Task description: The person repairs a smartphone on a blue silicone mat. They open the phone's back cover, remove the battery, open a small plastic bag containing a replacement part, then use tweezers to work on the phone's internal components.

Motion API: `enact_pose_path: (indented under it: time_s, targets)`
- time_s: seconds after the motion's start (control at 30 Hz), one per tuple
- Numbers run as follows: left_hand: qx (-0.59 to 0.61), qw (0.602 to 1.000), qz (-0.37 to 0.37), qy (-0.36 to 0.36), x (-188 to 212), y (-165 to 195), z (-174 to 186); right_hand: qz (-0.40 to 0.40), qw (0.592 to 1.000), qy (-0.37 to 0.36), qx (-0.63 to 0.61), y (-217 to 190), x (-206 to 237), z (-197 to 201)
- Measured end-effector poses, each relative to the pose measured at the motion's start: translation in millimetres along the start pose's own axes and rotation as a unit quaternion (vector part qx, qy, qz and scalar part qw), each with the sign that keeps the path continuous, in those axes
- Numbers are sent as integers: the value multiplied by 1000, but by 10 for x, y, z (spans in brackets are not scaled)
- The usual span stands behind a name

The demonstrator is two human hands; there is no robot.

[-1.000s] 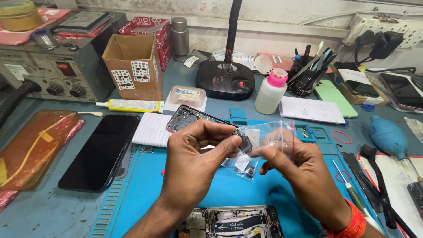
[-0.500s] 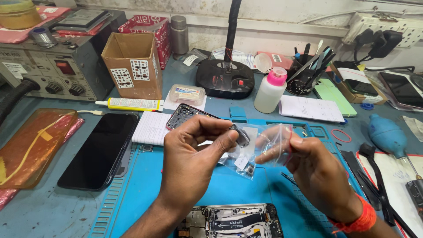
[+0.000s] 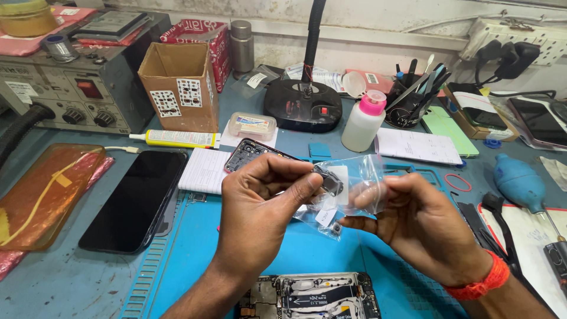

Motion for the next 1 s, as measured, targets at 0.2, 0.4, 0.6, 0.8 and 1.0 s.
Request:
enact_pose_path:
  time_s: [0.2, 0.4, 0.6, 0.8, 1.0]
  targets:
    - [-5, 1000, 7, -30, 19, -11, -18, -103, 978, 111, 142, 38, 16, -23]
    - [-35, 998, 1, -47, 8, 15, -20, -99, 973, 114, 174, 96, -7, -13]
    - [-49, 998, 18, -25, 3, 60, 17, -73, 971, 155, 169, 106, -3, 35]
    - [-34, 998, 23, -50, 2, 13, -10, -59, 967, 132, 209, 107, -5, 52]
    - [-37, 996, 45, -62, 36, -70, -28, -44, 953, 123, 274, 128, -14, 78]
Point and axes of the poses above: each hand's wrist, its own x-axis away from the middle knuckle, its own z-axis out of the back of the hand, y = z × x, the point moved 1 cm from there along -x, towards the middle knuckle, and after that the axes turned 5 degrees about -y, right-handed, at the moved point
